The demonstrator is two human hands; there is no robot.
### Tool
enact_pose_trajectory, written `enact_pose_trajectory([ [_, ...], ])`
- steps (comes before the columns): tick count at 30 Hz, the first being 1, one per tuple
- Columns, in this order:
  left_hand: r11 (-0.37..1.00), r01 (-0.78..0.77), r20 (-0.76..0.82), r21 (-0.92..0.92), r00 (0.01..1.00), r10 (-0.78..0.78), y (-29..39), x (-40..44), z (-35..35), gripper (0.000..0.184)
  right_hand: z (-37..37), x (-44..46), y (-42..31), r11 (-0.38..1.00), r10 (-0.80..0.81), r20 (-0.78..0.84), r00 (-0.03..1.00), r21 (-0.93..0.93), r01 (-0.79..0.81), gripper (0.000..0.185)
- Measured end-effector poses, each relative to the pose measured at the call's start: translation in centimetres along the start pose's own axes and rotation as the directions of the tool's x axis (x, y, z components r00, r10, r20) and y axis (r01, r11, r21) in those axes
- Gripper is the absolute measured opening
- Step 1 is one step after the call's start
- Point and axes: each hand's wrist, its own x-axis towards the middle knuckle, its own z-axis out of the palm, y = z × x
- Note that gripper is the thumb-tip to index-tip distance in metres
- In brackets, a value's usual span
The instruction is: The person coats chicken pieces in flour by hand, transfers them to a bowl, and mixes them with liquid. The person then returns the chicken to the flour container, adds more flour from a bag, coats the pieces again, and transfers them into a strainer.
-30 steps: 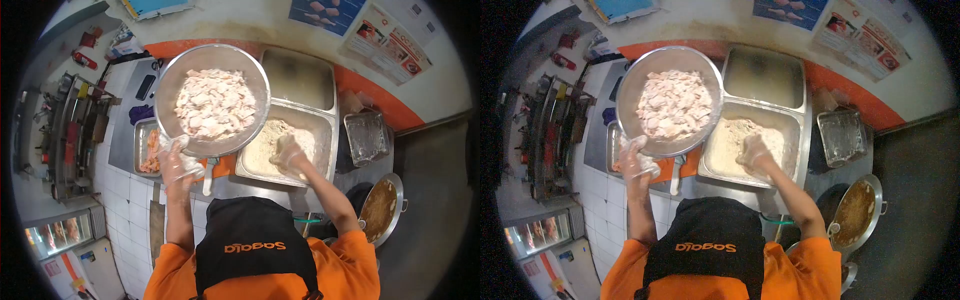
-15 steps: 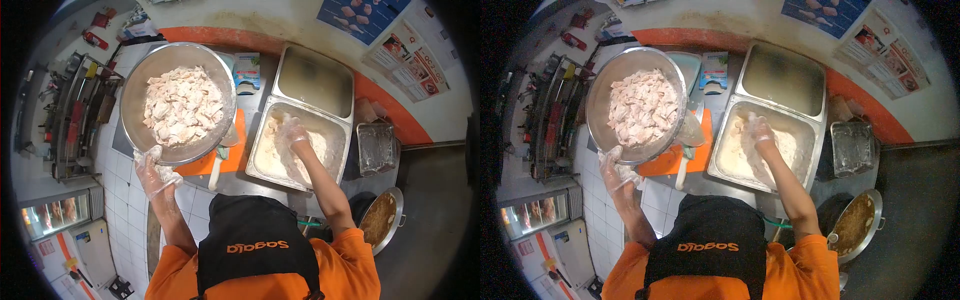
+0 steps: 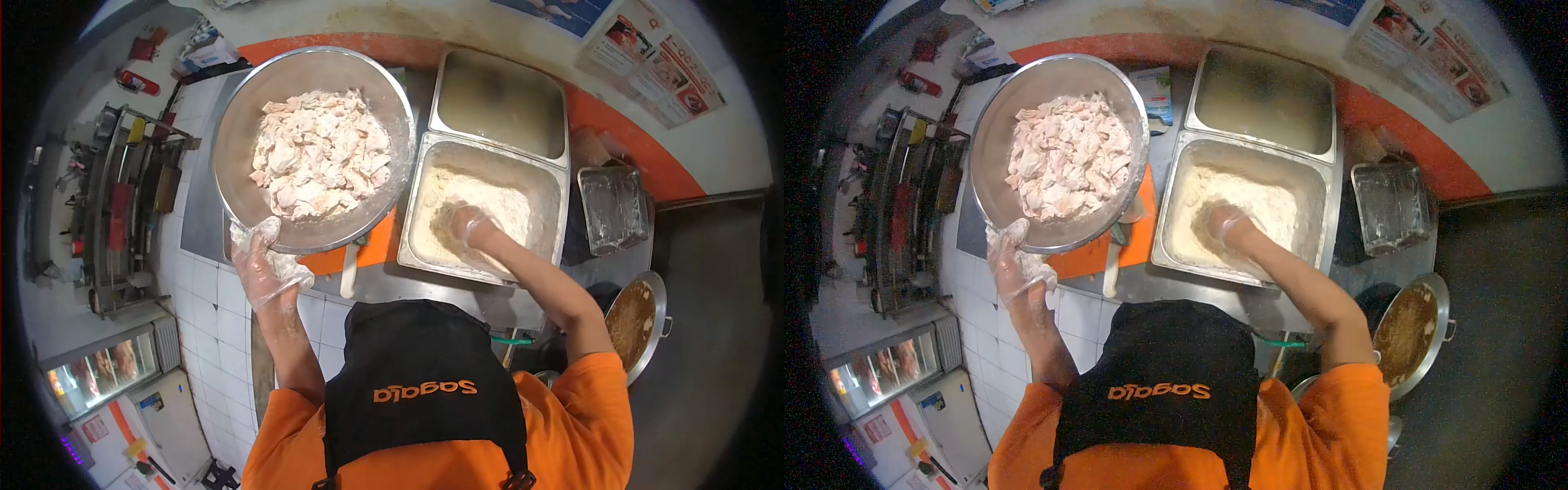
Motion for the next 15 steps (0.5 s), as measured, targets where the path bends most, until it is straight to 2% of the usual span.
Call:
enact_pose_trajectory([
  [1, 0.999, 0.031, 0.022, 0.026, 0.999, -0.031, 0.2, 0.4, -0.3, 0.034, -1.9, -0.7, -0.4, 0.992, 0.085, -0.004, 0.996, 0.093, -0.084, 0.021],
  [2, 0.999, 0.035, 0.004, 0.021, 0.999, -0.035, 0.4, 0.3, -0.1, 0.035, -3.6, -0.9, 0.1, 0.955, -0.296, -0.076, 0.952, 0.003, 0.297, 0.025],
  [4, 0.999, 0.041, -0.036, 0.003, 0.999, -0.04, 0.8, 0.0, 0.5, 0.036, -6.6, -2.2, 1.8, 0.98, -0.042, -0.212, 0.976, 0.183, 0.082, 0.026],
  [6, 0.998, 0.021, 0.007, 0.058, 1.0, -0.022, 0.8, 0.3, 0.1, 0.04, -10.8, -3.5, 1.7, 0.918, 0.171, -0.226, 0.959, 0.39, -0.072, 0.034],
  [7, 0.996, 0.012, 0.031, 0.084, 0.999, -0.015, 1.2, 0.4, 0.1, 0.043, -14.8, -4.9, 0.0, 0.773, 0.229, -0.191, 0.954, 0.631, -0.059, 0.036],
  [8, 0.984, 0.03, 0.046, 0.176, 0.998, -0.038, 2.1, 0.3, 0.5, 0.042, -18.4, -6.3, -1.7, 0.566, 0.283, -0.145, 0.948, 0.824, -0.043, 0.039],
  [9, 0.983, 0.002, 0.079, 0.182, 0.997, -0.016, 2.3, 0.8, 0.6, 0.042, -20.3, -7.0, -1.2, 0.862, 0.248, -0.393, 0.885, 0.507, -0.016, 0.042],
  [10, 0.982, -0.026, 0.115, 0.187, 0.993, 0.004, 1.3, 1.4, 0.7, 0.041, -23.4, -7.8, -2.6, 0.635, 0.164, -0.411, 0.897, 0.74, 0.223, 0.044],
  [11, 0.98, -0.055, 0.153, 0.191, 0.988, 0.026, 0.3, 2.1, 0.7, 0.041, -27.0, -8.9, -5.3, 0.488, 0.144, -0.435, 0.889, 0.812, 0.318, 0.041],
  [12, 0.978, -0.064, 0.239, 0.199, 0.971, 0.015, -0.9, 2.5, 0.3, 0.039, -27.9, -9.0, -6.0, 0.471, 0.058, -0.54, 0.84, 0.757, 0.453, 0.033],
  [13, 0.988, -0.007, 0.253, 0.151, 0.967, -0.032, -1.0, 2.0, 1.0, 0.038, -30.6, -10.0, -9.1, 0.486, 0.018, -0.514, 0.857, 0.754, 0.442, 0.032],
  [14, 0.993, 0.052, 0.268, 0.107, 0.96, -0.08, -1.6, 0.5, 2.1, 0.037, -31.2, -8.7, -9.0, 0.718, -0.187, -0.64, 0.746, 0.429, 0.548, 0.036],
  [15, 0.991, 0.112, 0.283, 0.067, 0.951, -0.126, -2.6, -0.7, 3.0, 0.036, -30.0, -8.4, -8.3, 0.658, -0.143, -0.63, 0.763, 0.515, 0.549, 0.035],
])
